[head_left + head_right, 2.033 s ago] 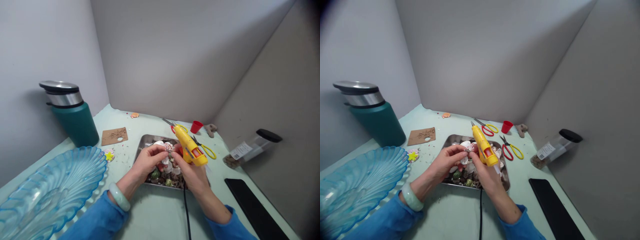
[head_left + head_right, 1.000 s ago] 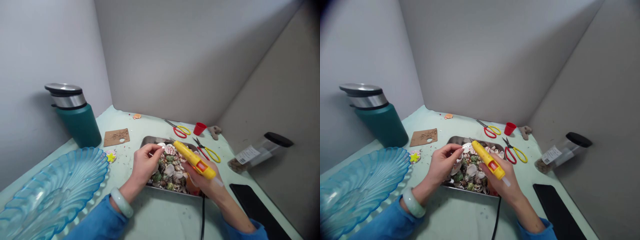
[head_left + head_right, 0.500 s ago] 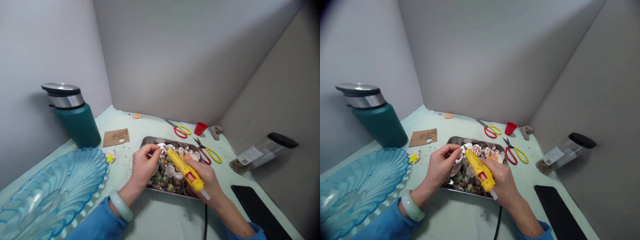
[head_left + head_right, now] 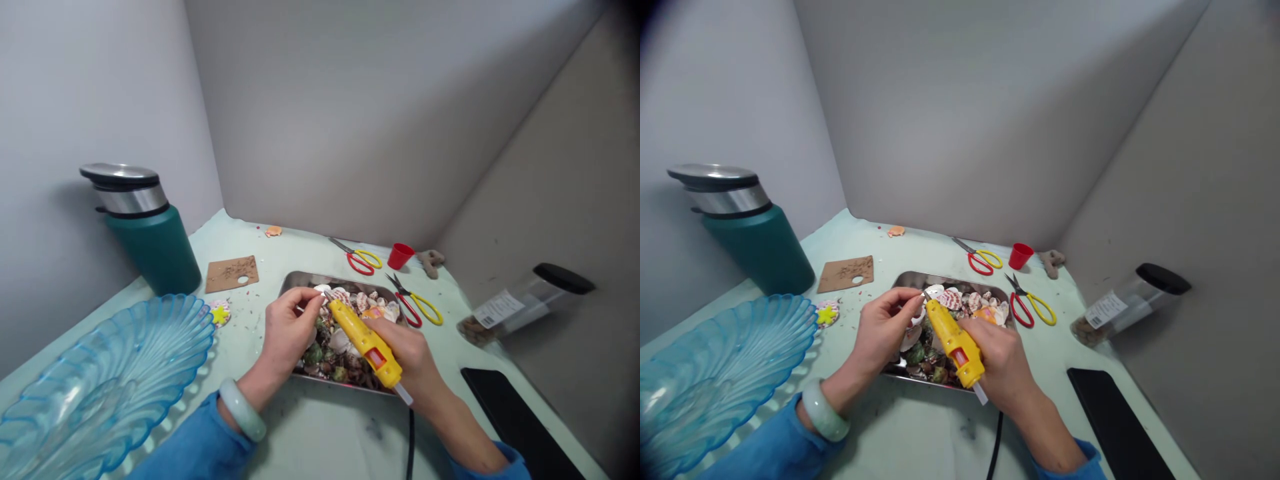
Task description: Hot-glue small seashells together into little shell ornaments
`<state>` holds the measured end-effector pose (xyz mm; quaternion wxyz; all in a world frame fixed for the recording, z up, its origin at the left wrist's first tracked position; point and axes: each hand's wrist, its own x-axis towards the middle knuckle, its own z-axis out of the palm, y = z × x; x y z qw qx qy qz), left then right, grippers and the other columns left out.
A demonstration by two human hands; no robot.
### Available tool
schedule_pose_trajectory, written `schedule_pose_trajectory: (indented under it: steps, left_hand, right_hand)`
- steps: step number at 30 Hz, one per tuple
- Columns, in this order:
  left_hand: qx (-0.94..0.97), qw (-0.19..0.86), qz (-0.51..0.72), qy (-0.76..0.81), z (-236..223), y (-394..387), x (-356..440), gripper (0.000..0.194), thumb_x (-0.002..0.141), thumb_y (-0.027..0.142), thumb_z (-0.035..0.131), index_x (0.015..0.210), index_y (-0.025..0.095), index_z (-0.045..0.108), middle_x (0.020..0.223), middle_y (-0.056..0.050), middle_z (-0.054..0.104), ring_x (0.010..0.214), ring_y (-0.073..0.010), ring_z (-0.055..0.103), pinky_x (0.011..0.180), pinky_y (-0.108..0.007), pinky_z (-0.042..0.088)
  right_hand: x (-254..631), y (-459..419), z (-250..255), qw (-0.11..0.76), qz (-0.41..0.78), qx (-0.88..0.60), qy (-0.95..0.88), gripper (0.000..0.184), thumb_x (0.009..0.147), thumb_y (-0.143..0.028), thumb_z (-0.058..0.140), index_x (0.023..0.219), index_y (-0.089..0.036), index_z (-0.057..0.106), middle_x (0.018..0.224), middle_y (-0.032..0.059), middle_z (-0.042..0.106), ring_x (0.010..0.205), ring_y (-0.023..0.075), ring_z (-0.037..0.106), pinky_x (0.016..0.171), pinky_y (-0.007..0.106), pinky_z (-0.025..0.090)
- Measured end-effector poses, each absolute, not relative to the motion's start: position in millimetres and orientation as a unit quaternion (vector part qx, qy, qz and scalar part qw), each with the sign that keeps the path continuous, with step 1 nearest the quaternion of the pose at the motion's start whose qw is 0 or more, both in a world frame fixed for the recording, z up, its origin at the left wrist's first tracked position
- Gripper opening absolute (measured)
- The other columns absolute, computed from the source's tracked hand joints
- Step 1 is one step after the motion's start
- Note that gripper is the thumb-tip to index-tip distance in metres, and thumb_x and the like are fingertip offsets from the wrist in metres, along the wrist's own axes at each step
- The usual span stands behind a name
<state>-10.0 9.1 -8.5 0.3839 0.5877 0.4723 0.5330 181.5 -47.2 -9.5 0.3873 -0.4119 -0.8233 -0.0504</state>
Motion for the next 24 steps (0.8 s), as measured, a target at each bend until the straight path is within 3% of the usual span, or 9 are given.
schedule_pose_trajectory:
  steps: [24]
  left_hand:
    - [0.541,0.439,0.533,0.481,-3.6,9.2,-9.1,0.025,0.073,0.037,0.066,0.081,0.013,0.070,0.068,-0.003,0.067,0.051,-0.0107,0.052,0.049,-0.022,0.044]
  right_hand:
    - [183.0,-47.5,-8.5,0.383,-0.090,-0.426,-0.815,0.018,0.091,-0.025,0.048,0.102,-0.015,0.058,0.083,0.0094,0.070,0.067,0.0177,0.067,0.056,0.026,0.048]
